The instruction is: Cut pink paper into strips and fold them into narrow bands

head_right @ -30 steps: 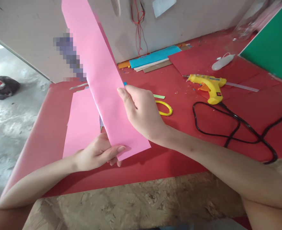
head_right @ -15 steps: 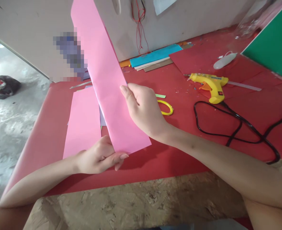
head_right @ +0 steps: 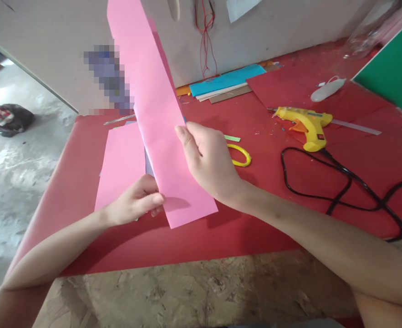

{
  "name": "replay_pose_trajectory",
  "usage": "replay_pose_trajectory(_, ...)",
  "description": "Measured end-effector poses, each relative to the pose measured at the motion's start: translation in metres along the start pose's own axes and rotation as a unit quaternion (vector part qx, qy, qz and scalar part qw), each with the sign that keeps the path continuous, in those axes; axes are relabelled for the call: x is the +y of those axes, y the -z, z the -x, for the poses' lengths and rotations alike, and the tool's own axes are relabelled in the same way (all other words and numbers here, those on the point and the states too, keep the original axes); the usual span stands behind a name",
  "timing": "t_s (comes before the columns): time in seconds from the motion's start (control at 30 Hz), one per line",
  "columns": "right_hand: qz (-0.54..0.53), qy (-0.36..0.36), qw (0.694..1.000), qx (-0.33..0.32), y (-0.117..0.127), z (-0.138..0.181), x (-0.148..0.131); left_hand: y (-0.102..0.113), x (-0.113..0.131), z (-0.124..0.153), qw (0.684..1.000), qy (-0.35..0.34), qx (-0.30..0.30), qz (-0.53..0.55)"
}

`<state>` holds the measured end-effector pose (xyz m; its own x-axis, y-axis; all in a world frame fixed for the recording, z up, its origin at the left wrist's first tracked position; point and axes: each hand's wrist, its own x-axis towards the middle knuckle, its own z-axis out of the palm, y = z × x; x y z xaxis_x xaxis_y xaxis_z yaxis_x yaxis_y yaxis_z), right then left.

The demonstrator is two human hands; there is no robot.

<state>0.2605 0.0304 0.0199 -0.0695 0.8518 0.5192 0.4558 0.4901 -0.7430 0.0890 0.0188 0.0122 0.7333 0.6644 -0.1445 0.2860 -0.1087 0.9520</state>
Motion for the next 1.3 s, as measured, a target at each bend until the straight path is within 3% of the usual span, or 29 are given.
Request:
replay_pose_trajectory(0.13,0.013,0.001,1.000,0.005,-0.003,0.003,0.001,-0.009,-0.001,-0.001,0.997,0.049,0.034,0.057)
replay_pose_trajectory(0.37,0.002,0.008,1.000,-0.001,-0.003,0.004,-0.002,-0.017,-0.011,0.000,0.989,0.003,0.028,0.145)
replay_pose_trajectory(0.53,-0.007,-0.003,1.000,-0.004,-0.003,0.005,-0.003,-0.011,-0.011,-0.002,0.990,-0.020,0.049,0.127)
replay_pose_trajectory(0.77,0.004,0.013,1.000,-0.002,-0.002,0.005,-0.005,-0.008,-0.004,-0.003,0.989,-0.020,0.061,0.132)
replay_pose_trajectory(1.03,0.005,0.069,0.998,0.015,-0.003,0.008,-0.004,-0.008,-0.010,-0.004,0.973,-0.009,0.036,0.228)
replay_pose_trajectory(1.3,0.024,0.085,0.996,0.021,-0.005,0.008,-0.004,-0.011,-0.007,-0.005,0.965,-0.036,0.127,0.227)
